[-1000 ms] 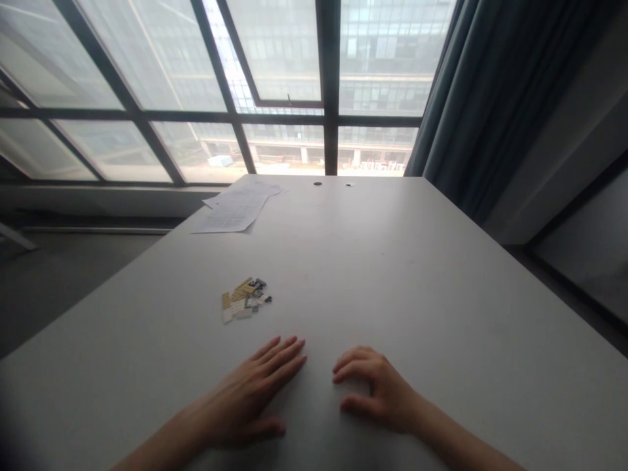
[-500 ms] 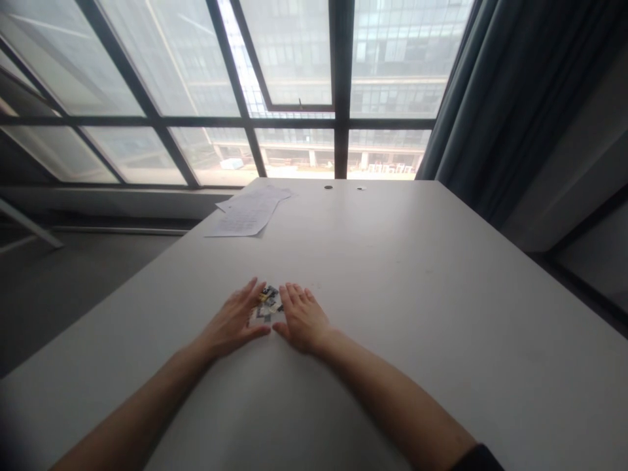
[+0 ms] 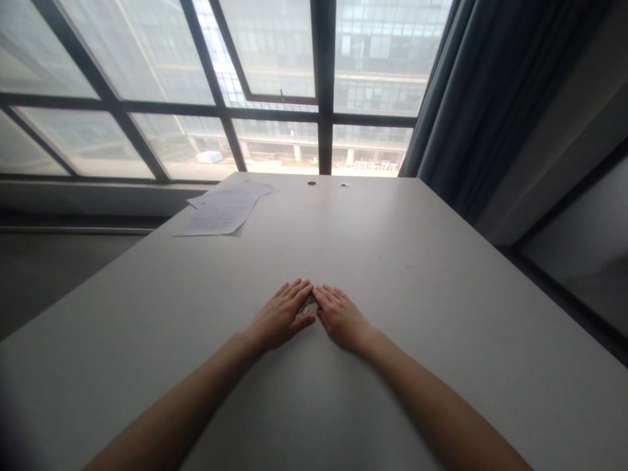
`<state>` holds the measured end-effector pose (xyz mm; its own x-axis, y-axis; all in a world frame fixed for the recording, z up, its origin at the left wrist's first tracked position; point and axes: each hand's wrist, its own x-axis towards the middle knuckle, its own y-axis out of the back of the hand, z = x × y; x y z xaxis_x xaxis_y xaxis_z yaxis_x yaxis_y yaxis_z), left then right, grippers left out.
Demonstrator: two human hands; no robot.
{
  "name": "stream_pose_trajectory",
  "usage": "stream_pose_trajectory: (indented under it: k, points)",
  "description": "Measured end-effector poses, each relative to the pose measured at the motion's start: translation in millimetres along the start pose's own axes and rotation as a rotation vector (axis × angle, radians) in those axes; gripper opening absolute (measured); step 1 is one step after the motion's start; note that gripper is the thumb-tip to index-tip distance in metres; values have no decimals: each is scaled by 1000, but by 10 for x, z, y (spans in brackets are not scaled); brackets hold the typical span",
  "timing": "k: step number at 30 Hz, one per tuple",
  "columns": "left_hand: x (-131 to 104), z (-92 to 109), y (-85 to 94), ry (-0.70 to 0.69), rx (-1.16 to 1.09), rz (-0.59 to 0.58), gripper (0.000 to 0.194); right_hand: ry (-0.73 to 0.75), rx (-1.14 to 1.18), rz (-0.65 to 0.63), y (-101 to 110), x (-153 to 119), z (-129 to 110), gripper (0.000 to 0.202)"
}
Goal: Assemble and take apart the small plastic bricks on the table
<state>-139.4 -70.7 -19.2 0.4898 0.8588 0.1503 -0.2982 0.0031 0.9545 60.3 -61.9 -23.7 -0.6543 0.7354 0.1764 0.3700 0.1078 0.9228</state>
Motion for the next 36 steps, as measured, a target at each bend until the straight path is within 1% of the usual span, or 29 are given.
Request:
stream_pose_trajectory:
  k: [2,3,5,7,10,11,12,14,16,21,24,29,32,36]
  points:
    - [89,79,-19,-42,-60,15,67,-32,9,34,54,-117,86,51]
    - [103,87,-15,-55,-93,34,65,-44,16,52,75,-163,111,51]
    - [66,46,17,-60,-147,85,58,-67,26,83,100,-237,128,55]
    - [-41,-39,64,-52,-156,115,55,-79,18,90,104,-283,112,68]
    - [-236,-146,125,-84,-70,63,57,-69,-35,54,71,-276,49,98]
    - [-287,-163,135,-98,-37,32,56,-69,-55,43,54,-250,23,104]
    - [-323,-169,139,-106,-10,4,55,-77,-71,36,35,-215,-1,106]
    - [-350,-161,132,-96,18,-25,51,-97,-91,27,2,-123,-36,100]
    - [-329,-146,114,-72,22,-17,49,-103,-98,20,-16,-25,-41,94]
    - [-251,-156,86,-55,21,-10,45,-60,-97,15,16,128,46,84]
    - [-257,-183,80,-43,20,8,46,-51,-87,34,38,120,84,81]
    - [-250,-209,50,74,46,90,48,-113,-104,76,-1,44,94,80]
    - [-204,-193,37,113,68,95,47,-156,-118,67,-21,54,105,81]
    - [-140,-167,38,128,83,101,48,-147,-103,55,5,125,118,74]
